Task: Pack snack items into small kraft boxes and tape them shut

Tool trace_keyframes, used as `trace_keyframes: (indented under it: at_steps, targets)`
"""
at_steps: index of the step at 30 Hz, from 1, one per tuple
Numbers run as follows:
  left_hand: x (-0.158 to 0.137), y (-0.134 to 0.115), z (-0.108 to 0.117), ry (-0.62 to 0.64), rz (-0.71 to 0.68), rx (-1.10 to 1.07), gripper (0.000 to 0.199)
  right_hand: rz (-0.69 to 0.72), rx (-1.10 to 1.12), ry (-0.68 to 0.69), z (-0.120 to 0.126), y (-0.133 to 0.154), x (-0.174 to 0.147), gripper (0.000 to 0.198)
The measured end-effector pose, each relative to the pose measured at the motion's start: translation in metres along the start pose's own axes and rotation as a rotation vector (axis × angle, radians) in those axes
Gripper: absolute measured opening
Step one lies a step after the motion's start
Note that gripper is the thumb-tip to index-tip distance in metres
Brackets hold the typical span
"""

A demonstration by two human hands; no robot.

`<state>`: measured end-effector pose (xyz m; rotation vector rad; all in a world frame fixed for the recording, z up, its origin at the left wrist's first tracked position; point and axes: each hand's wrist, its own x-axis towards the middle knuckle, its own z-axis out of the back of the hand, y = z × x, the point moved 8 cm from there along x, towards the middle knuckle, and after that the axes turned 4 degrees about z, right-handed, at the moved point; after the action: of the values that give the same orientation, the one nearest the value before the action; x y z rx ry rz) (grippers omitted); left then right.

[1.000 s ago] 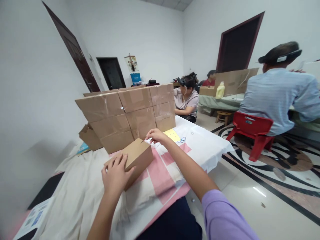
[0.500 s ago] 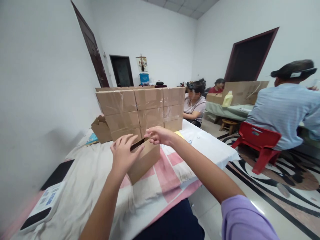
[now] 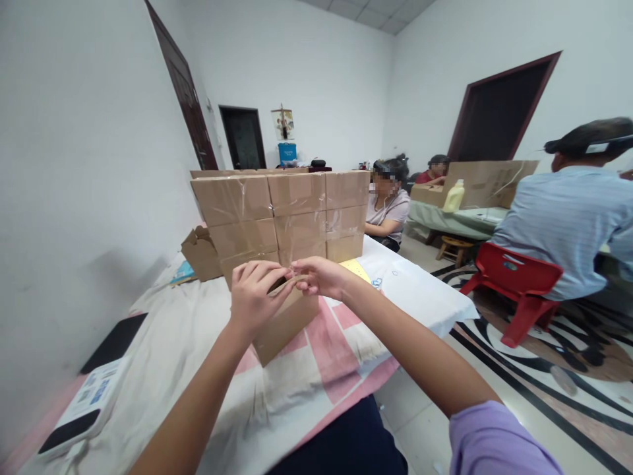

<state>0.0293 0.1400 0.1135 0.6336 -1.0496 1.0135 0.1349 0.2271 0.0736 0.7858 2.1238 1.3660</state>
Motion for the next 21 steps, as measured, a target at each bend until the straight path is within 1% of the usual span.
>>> trace_keyframes:
  at_steps: [4, 6, 8, 10, 12, 13, 15, 16, 17, 18, 19, 21]
  targets:
    - [-0.006, 0.002, 0.000, -0.031, 0.023, -0.014, 0.016, 0.005, 0.002, -0.006, -0.002, -0.006, -0.002, 0.015]
    - [-0.008, -0.001, 0.002, -0.066, 0.015, 0.004, 0.014, 0.008, 0.014, -0.003, -0.004, -0.008, -0.002, 0.016]
    - [-0.008, -0.006, 0.005, -0.110, -0.019, 0.025, 0.009, 0.006, 0.026, -0.006, -0.005, -0.010, -0.004, 0.018]
    - [-0.007, -0.010, 0.011, -0.146, -0.070, 0.061, 0.007, 0.008, -0.014, -0.008, -0.002, -0.010, -0.005, 0.021]
    - [-0.006, -0.013, 0.015, -0.149, -0.179, 0.112, 0.009, 0.003, -0.160, 0.026, 0.002, -0.011, -0.009, 0.023]
    - [-0.005, -0.015, 0.016, -0.140, -0.265, 0.137, 0.009, -0.012, -0.258, 0.063, 0.003, -0.012, -0.011, 0.025]
    - [-0.008, -0.020, 0.017, -0.121, -0.484, 0.159, 0.011, -0.059, -0.441, 0.154, 0.006, -0.016, -0.016, 0.031]
    - [-0.012, -0.021, 0.017, -0.119, -0.588, 0.157, 0.013, -0.081, -0.509, 0.192, 0.008, -0.019, -0.019, 0.035]
    - [-0.014, -0.019, 0.017, -0.117, -0.663, 0.155, 0.015, -0.097, -0.562, 0.213, 0.010, -0.020, -0.021, 0.038]
    - [-0.016, -0.016, 0.015, -0.104, -0.700, 0.155, 0.017, -0.108, -0.606, 0.220, 0.011, -0.021, -0.023, 0.040]
    - [-0.017, -0.011, 0.011, -0.069, -0.697, 0.149, 0.019, -0.112, -0.641, 0.213, 0.013, -0.022, -0.024, 0.042]
    - [-0.015, 0.001, -0.001, 0.043, -0.612, 0.125, 0.023, -0.123, -0.678, 0.185, 0.015, -0.022, -0.024, 0.046]
